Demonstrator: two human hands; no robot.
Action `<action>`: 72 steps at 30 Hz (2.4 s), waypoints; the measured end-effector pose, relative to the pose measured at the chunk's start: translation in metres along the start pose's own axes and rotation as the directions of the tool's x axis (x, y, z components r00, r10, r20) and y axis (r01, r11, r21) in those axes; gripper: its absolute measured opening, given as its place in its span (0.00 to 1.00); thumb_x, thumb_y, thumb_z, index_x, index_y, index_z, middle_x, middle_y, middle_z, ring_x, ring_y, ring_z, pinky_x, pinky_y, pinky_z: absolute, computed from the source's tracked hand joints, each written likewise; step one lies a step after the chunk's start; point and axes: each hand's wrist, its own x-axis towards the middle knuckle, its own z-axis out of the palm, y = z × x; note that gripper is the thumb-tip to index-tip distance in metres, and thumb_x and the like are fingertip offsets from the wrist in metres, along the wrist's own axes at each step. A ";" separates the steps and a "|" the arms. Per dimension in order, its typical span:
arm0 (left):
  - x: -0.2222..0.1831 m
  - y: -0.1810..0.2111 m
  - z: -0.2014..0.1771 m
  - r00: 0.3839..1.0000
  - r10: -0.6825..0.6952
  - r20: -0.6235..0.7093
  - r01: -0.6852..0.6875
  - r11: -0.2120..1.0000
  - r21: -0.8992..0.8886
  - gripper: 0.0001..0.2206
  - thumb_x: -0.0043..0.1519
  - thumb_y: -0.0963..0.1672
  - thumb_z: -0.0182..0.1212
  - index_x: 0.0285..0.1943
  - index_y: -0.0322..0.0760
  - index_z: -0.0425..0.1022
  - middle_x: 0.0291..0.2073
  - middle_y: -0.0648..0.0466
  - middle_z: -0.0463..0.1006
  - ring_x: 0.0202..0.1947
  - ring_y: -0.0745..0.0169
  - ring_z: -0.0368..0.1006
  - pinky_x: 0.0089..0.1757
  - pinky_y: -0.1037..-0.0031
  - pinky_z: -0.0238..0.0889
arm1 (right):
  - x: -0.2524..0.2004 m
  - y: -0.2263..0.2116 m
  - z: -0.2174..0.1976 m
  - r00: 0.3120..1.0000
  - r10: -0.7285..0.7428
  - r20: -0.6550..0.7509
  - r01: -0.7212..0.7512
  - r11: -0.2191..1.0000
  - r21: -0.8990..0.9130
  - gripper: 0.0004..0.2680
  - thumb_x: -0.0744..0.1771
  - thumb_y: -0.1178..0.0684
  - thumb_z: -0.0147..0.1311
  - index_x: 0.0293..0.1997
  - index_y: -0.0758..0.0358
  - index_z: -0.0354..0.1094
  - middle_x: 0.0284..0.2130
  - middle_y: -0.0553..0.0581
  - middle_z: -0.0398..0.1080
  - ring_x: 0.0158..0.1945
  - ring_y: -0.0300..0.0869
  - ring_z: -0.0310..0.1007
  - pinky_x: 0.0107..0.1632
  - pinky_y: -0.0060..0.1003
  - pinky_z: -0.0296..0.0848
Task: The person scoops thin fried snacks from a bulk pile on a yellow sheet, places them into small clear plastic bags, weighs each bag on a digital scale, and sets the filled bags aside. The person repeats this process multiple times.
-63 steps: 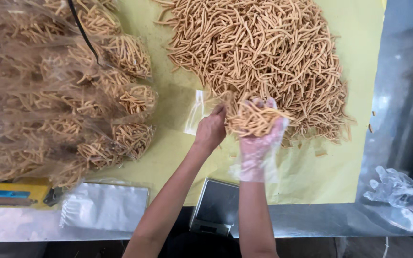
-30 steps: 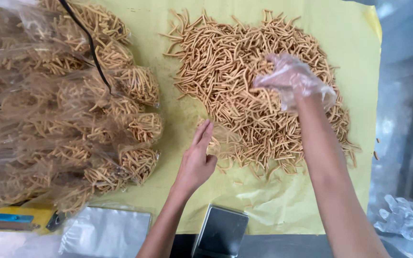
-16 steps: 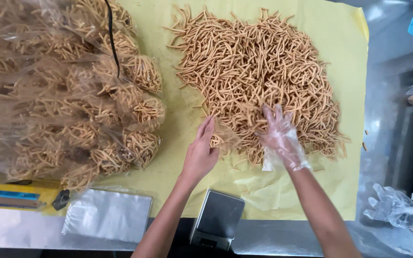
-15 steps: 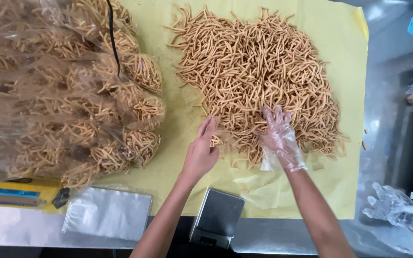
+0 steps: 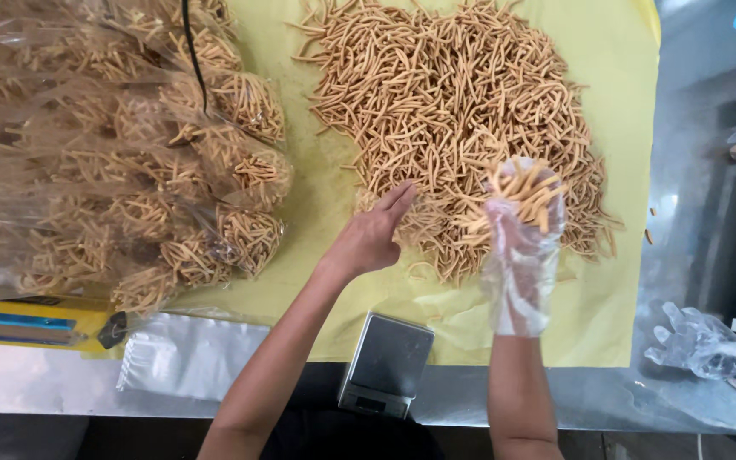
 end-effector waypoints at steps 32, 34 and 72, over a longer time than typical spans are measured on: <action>-0.053 0.018 0.014 0.954 -0.127 -0.272 0.106 0.990 -0.088 0.35 0.49 0.35 0.57 0.72 0.34 0.62 0.72 0.50 0.63 0.48 0.41 0.77 0.44 0.59 0.73 | -0.028 0.298 -0.045 0.762 0.647 0.020 -0.349 0.384 0.855 0.25 0.67 0.37 0.53 0.67 0.63 0.57 0.56 0.61 0.68 0.58 0.55 0.69 0.63 0.53 0.66; -0.052 0.019 0.015 0.953 -0.167 -0.254 0.161 0.986 -0.045 0.33 0.51 0.35 0.56 0.71 0.36 0.65 0.71 0.53 0.66 0.46 0.43 0.78 0.45 0.59 0.73 | -0.006 0.286 -0.019 0.812 0.565 -0.146 -0.239 0.551 0.799 0.27 0.66 0.37 0.56 0.68 0.64 0.55 0.57 0.62 0.66 0.59 0.56 0.69 0.63 0.53 0.68; -0.088 0.034 -0.010 0.942 -0.191 -0.275 0.117 0.958 -0.263 0.38 0.51 0.36 0.59 0.76 0.38 0.57 0.74 0.49 0.60 0.61 0.41 0.69 0.51 0.64 0.70 | 0.029 0.055 0.006 0.924 0.300 -0.239 -0.175 0.884 0.433 0.06 0.70 0.53 0.58 0.47 0.62 0.66 0.28 0.51 0.69 0.27 0.35 0.67 0.33 0.36 0.79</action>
